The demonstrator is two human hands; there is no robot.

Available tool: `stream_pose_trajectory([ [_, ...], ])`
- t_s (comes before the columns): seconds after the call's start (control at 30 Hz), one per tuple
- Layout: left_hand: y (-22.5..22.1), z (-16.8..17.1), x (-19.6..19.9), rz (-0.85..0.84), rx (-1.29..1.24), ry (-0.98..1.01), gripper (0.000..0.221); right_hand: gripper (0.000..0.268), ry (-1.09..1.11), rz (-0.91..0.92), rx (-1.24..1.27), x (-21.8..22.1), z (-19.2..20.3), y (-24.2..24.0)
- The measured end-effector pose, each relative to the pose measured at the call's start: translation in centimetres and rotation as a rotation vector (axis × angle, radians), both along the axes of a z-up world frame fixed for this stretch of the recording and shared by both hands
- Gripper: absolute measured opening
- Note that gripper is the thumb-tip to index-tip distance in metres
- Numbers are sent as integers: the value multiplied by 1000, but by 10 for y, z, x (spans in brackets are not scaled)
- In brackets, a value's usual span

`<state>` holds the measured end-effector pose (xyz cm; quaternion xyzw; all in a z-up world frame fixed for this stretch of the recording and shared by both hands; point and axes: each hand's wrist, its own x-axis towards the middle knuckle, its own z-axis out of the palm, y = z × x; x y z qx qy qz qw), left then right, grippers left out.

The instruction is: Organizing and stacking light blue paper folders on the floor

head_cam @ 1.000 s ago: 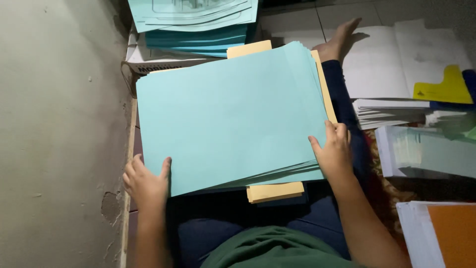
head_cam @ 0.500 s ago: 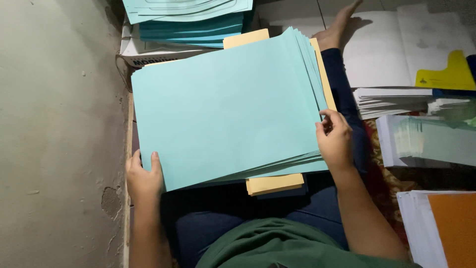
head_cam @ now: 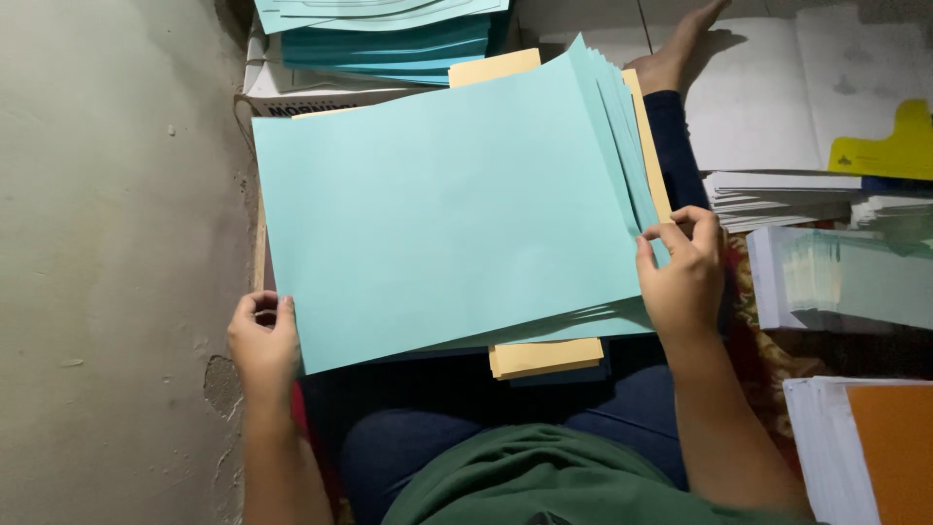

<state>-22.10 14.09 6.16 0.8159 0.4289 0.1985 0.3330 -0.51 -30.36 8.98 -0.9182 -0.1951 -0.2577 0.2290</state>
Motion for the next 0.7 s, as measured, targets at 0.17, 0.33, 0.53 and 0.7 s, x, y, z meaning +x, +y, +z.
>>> stream_pose_trajectory([
  [0.17, 27, -1, -16, 74, 92, 152, 14, 10, 304, 150, 242, -15, 2, 27],
  [0.33, -10, 37, 11, 108, 576, 339, 38, 8, 492, 216, 346, -21, -11, 48],
  [0.53, -116, 9, 133, -747, 638, -173, 43, 10, 484, 267, 88, -36, 3, 63],
  [0.7, -172, 3, 214, -1050, 784, -390, 54, 34, 345, 484, -230, -30, -27, 64],
])
